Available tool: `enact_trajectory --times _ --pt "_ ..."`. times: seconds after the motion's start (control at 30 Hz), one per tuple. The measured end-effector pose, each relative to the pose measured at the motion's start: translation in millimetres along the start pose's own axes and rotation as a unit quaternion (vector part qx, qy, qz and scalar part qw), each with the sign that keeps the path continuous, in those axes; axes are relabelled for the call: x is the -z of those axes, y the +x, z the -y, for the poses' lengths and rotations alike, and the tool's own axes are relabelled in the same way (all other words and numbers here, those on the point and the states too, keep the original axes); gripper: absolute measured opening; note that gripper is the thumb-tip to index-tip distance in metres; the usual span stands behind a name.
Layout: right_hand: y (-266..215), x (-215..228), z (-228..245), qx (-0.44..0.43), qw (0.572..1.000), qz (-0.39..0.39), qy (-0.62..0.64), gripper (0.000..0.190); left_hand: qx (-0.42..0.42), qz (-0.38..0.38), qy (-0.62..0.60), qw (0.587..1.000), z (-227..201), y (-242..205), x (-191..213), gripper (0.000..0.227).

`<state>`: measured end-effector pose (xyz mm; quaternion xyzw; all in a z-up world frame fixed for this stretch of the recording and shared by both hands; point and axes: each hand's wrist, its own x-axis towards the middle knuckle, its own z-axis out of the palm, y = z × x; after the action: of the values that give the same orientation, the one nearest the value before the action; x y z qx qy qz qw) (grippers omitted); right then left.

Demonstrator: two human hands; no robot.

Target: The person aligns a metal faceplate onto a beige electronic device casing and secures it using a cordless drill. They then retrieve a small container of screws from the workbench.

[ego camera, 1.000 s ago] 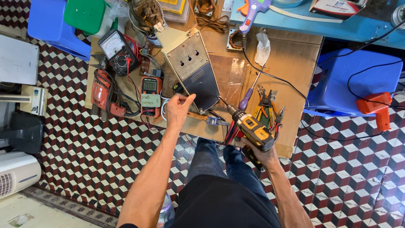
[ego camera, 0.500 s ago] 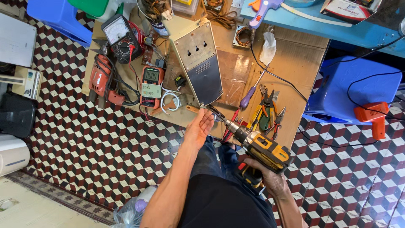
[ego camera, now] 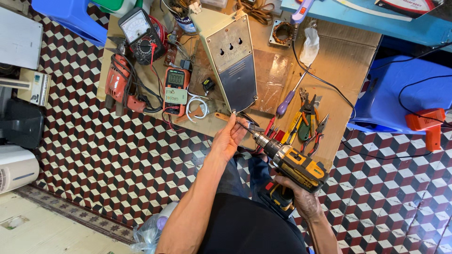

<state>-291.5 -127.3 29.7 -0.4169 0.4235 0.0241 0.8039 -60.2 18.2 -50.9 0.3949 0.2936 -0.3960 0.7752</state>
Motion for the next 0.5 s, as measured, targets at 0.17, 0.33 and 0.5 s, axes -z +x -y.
enact_trajectory --times 0.17,0.33,0.5 --pt "-5.0 -10.1 -11.7 0.013 1.000 -0.005 0.011 0.034 0.005 -0.006 0.057 0.998 -9.5 -0.3 4.5 0.032" --pt "-15.1 -19.0 -29.7 0.004 0.998 -0.049 -0.030 0.033 0.024 -0.014 0.121 0.992 -17.8 3.2 7.7 0.035" --pt "-16.4 -33.4 -46.3 0.024 0.996 -0.083 -0.010 0.031 0.031 -0.022 0.187 0.982 -11.8 17.8 11.6 0.036"
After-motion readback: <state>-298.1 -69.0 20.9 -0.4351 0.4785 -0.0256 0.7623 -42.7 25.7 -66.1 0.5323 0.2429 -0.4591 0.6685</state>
